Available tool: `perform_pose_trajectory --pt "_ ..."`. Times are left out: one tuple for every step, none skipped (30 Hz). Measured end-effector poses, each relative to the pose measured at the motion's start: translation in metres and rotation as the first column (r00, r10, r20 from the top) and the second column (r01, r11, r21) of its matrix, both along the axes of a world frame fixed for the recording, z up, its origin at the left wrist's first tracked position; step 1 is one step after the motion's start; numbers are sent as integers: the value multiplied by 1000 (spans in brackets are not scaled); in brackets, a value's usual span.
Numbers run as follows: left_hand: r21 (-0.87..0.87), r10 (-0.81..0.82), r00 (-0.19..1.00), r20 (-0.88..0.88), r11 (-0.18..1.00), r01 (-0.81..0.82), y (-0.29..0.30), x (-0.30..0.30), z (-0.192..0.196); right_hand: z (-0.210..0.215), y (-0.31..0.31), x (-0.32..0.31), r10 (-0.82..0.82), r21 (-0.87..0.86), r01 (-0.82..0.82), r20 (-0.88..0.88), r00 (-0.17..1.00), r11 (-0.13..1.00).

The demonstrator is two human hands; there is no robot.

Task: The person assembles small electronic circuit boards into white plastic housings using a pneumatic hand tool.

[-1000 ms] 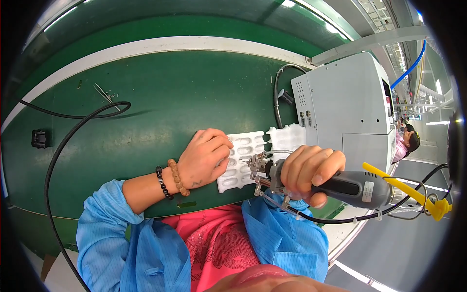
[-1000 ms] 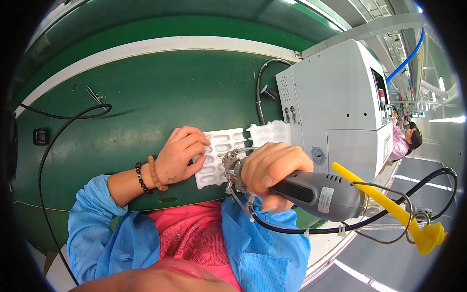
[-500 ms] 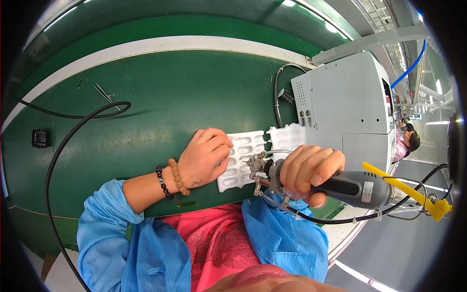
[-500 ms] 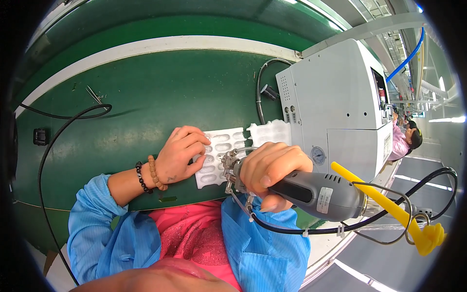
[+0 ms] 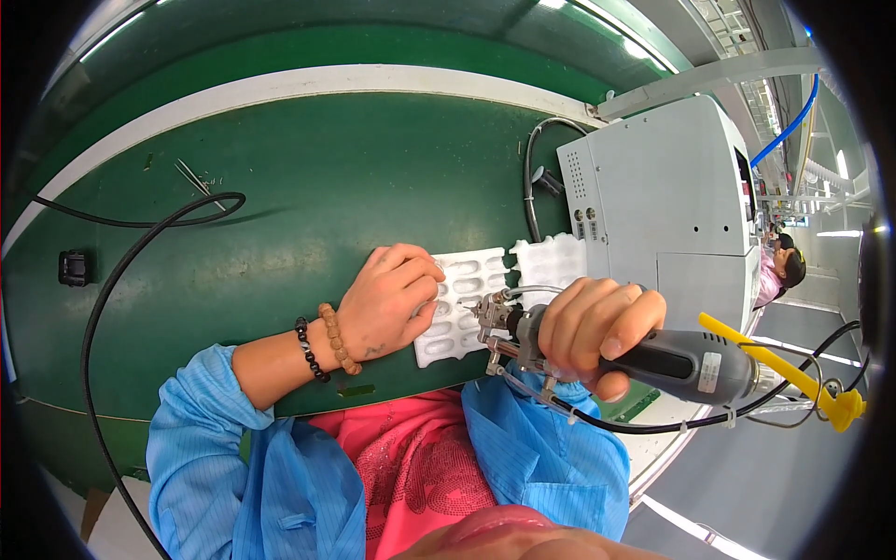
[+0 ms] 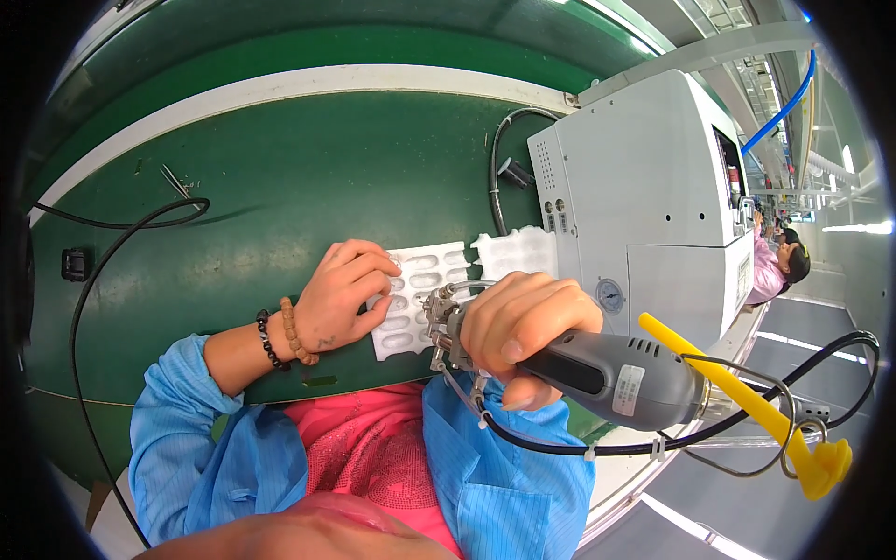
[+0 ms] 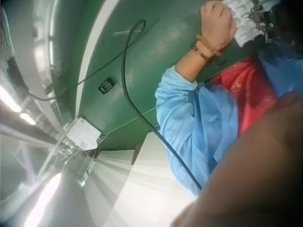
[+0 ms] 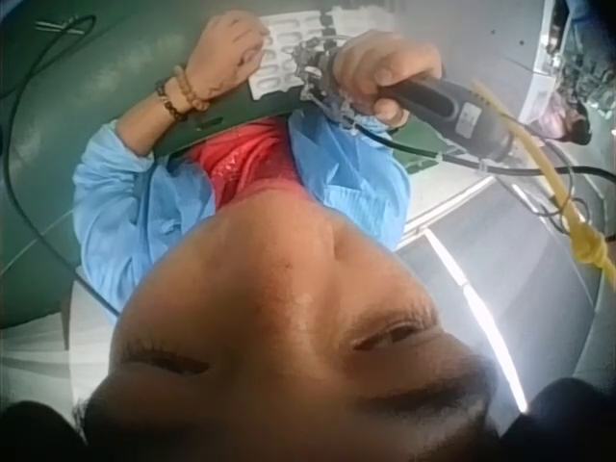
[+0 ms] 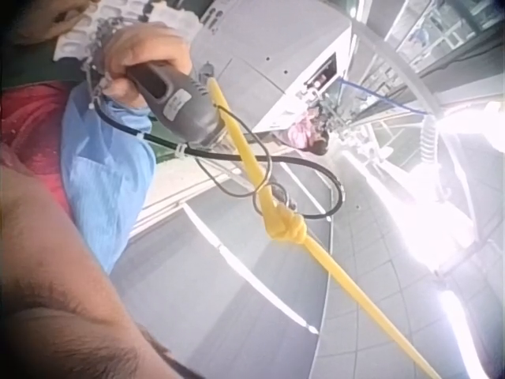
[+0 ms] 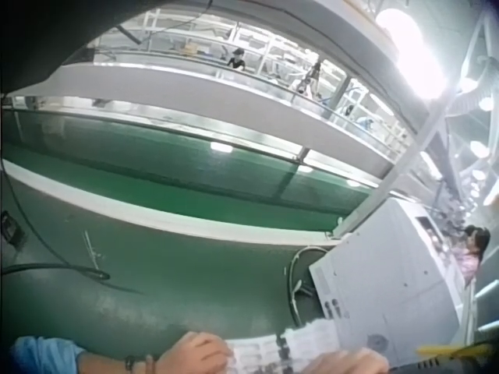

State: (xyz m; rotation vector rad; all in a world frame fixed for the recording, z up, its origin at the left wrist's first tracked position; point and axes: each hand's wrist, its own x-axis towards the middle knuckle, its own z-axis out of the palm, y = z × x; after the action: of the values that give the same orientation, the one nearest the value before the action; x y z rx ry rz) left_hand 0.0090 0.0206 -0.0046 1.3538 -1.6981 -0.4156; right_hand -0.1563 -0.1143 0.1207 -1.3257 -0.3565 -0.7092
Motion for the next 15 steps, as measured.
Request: perform_pose_trajectory --pt "-5 3 1000 0 1000 -3 0 0 0 0 1 0 0 2 0 0 1000 1000" --pt "-4 2 1000 -1 1000 -2 0 0 0 0 1 0 -3 1 3 -5 1000 1000" --pt "-4 4 1000 2 1000 -4 0 0 0 0 1 -1 -6 1 6 -10 1000 1000" --pt "-4 7 1000 4 1000 -7 0 0 0 0 1 0 -6 2 6 -11 1000 1000" --pt "-3 8 1000 5 1000 -8 1 0 -1 -1 1 0 -3 3 3 -10 1000 1000" --pt "-3 10 1000 5 1000 -10 1 0 -1 -1 1 1 0 3 0 -9 1000 1000" --pt "-3 13 1000 5 1000 -13 1 0 -1 -1 1 1 2 4 -2 -8 1000 1000" --pt "-5 8 1000 3 1000 -8 0 0 -1 0 1 0 -3 0 3 -11 1000 1000" --pt "-9 4 1000 0 1000 -4 -1 -1 -1 1 1 -1 -8 -4 8 -15 1000 1000" --pt "-14 -1 1000 -2 1000 1 -2 -2 0 3 2 -2 -15 -8 15 -19 1000 1000" --pt "-11 3 1000 -1 1000 -3 -1 -2 0 2 2 -1 -12 -5 12 -18 1000 1000" --pt "-7 4 1000 -3 1000 -4 0 -1 0 1 1 -1 -10 -3 10 -19 1000 1000" --pt "-3 4 1000 -5 1000 -4 0 0 0 0 1 0 -8 -1 8 -18 1000 1000" --pt "-4 0 1000 -8 1000 0 0 0 0 -1 2 0 -9 4 9 -13 1000 1000" --pt "-8 6 1000 -4 1000 -6 0 0 0 -1 2 1 -11 9 11 -8 1000 1000"
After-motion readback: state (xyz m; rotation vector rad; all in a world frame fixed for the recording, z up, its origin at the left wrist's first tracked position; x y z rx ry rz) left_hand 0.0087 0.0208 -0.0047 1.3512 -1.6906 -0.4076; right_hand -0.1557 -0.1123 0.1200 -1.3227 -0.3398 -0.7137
